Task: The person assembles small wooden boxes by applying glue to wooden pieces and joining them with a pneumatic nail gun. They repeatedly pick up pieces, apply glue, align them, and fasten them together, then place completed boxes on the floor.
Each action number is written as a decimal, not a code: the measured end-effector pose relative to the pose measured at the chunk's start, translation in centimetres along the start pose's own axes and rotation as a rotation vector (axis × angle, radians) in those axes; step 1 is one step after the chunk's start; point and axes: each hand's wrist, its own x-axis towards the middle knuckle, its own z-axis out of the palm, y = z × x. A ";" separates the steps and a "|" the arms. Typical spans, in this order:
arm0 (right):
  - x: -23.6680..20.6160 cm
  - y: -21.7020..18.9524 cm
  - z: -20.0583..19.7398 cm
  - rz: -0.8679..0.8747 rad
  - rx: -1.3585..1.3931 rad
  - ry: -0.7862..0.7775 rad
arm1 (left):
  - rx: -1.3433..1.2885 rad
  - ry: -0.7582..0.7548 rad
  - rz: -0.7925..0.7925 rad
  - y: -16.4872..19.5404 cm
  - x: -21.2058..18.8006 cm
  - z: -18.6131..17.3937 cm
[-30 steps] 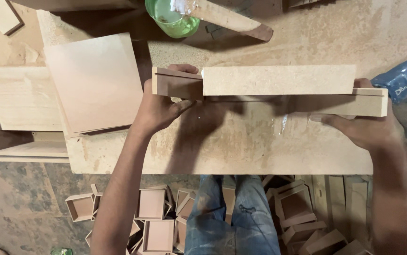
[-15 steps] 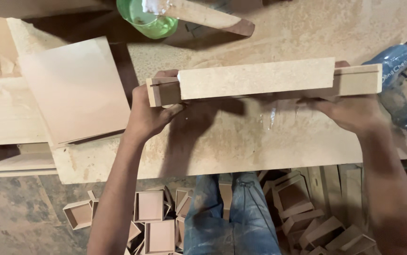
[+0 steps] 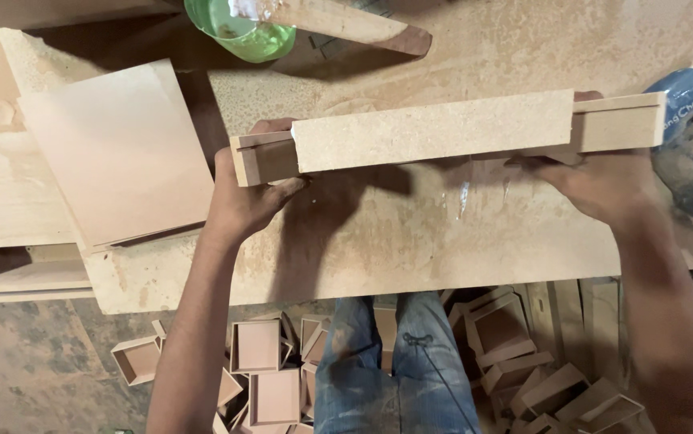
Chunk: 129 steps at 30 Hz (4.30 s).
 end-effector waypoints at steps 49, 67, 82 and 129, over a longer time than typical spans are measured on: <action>0.9 -3.9 -0.9 -0.226 0.160 0.031 | 0.008 -0.017 0.126 0.8 0.4 0.3; 1.5 -6.3 -2.5 0.060 0.021 -0.309 | 0.081 -0.041 0.138 0.7 0.8 1.2; 2.4 -4.2 -3.2 -0.275 0.452 -0.290 | 0.168 -0.204 0.334 -0.4 2.3 -0.2; 1.8 2.6 3.8 -0.115 1.099 -0.157 | 0.059 0.682 0.219 0.2 -1.7 9.4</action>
